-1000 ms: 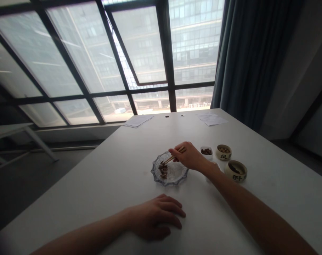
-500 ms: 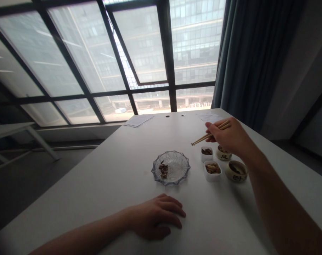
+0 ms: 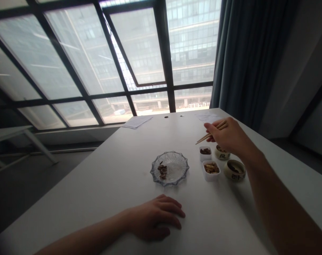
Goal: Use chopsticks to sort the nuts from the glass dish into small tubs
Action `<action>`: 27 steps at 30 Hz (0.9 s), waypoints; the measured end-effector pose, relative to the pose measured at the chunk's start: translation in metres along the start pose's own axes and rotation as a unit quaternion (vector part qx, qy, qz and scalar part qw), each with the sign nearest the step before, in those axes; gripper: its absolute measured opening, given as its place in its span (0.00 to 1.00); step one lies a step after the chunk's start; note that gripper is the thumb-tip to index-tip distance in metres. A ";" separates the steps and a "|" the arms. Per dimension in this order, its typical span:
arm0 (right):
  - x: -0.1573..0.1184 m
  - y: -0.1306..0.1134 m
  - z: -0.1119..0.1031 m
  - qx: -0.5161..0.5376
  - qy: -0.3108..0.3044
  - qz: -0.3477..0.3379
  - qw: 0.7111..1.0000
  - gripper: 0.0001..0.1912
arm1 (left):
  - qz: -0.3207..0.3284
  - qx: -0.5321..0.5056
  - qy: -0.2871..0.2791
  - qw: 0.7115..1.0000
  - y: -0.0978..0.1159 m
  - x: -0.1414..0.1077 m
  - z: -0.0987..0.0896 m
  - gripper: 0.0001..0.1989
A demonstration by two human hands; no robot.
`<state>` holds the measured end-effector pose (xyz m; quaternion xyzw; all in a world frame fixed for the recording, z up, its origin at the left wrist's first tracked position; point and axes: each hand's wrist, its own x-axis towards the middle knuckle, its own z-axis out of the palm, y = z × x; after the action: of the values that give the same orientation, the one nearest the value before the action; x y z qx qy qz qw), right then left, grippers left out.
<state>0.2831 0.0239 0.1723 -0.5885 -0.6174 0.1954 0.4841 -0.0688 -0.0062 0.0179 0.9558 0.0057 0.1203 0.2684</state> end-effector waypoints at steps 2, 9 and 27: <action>-0.007 -0.015 0.014 0.044 -0.021 0.019 0.999 0.22 | -0.001 0.000 -0.001 1.000 0.000 0.000 0.000 0.18; -0.027 -0.040 0.074 0.020 -0.235 -0.084 0.968 0.23 | 0.001 0.006 -0.008 1.000 -0.002 0.000 0.001 0.18; -0.030 -0.023 0.121 -0.011 -0.253 -0.193 0.948 0.21 | 0.003 0.002 0.001 1.000 -0.003 -0.001 0.002 0.17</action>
<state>0.1658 0.0312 0.1249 -0.3947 -0.8234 0.2340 0.3339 -0.0689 -0.0050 0.0145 0.9561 0.0035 0.1218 0.2665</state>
